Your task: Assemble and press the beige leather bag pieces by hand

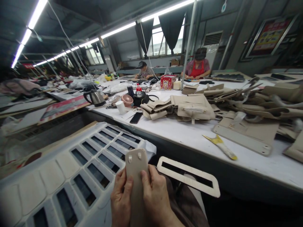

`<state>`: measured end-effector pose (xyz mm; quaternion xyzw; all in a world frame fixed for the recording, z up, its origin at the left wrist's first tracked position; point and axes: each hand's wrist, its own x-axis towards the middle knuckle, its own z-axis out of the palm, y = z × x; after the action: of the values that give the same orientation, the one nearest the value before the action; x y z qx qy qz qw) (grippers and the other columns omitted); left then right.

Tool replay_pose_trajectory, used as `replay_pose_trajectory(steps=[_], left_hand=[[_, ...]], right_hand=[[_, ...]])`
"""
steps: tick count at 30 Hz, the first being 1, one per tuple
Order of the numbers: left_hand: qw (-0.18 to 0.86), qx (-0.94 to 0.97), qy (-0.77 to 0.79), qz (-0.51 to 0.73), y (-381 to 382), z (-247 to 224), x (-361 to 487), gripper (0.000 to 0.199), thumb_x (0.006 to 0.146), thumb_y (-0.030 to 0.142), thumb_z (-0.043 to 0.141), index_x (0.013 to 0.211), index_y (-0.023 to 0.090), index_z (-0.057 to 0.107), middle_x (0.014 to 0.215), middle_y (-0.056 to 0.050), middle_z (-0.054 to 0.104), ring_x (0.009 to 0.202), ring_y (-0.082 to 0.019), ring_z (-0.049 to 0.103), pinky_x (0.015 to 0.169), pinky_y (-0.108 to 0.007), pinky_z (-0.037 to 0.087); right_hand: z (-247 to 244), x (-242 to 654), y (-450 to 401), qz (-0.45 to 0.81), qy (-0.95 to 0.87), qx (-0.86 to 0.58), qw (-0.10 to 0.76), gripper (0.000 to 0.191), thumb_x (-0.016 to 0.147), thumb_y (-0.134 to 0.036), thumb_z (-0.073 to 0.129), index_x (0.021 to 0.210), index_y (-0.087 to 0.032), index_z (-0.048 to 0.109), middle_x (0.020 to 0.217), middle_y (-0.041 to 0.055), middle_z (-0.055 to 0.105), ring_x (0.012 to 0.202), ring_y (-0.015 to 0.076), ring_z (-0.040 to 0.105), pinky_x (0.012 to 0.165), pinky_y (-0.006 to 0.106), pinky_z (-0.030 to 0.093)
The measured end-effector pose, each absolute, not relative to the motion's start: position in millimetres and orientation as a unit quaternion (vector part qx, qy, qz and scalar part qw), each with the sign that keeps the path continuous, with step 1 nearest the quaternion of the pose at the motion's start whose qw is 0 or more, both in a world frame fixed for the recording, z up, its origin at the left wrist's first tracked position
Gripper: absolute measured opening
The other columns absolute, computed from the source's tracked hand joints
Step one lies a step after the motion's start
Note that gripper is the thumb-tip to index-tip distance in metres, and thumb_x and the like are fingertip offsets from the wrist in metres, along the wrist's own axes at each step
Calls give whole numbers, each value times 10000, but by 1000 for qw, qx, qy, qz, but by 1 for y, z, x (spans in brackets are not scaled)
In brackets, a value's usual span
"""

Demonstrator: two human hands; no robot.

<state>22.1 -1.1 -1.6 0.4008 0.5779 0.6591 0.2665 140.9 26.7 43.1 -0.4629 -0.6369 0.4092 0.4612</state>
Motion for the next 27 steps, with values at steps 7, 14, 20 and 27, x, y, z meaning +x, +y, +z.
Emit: replay_pose_trajectory(steps=[7, 14, 20, 27], left_hand=[[365, 425, 484, 673, 23, 35, 10, 527, 945, 576, 453, 1366, 270, 535, 1441, -75, 521, 1239, -259, 546, 1023, -356, 436], [402, 471, 423, 661, 30, 47, 18, 426, 987, 531, 374, 1194, 234, 599, 1335, -59, 591, 1232, -242, 545, 1073, -366, 388], [453, 466, 382, 657, 33, 53, 23, 453, 996, 534, 339, 1123, 206, 624, 1238, -77, 648, 1217, -248, 559, 1061, -389, 411], [539, 477, 379, 582, 55, 72, 7, 301, 881, 462, 615, 994, 188, 670, 967, -47, 693, 869, -187, 625, 846, -318, 475]], right_hand=[[39, 154, 17, 481, -618, -425, 454, 419, 956, -531, 507, 1126, -169, 631, 878, 59, 702, 800, 185, 669, 685, 248, 520], [68, 176, 49, 282, -756, -432, 402, 588, 949, -407, 514, 1500, -235, 403, 1404, 110, 584, 1272, 267, 564, 1061, 472, 483], [79, 167, 61, 143, -810, -340, 455, 272, 912, -162, 569, 1150, -227, 684, 1309, 62, 661, 1290, 240, 547, 1112, 480, 459], [78, 167, 40, 40, -816, -238, 526, 239, 887, -30, 563, 990, -221, 664, 1001, 11, 761, 984, 181, 656, 841, 357, 538]])
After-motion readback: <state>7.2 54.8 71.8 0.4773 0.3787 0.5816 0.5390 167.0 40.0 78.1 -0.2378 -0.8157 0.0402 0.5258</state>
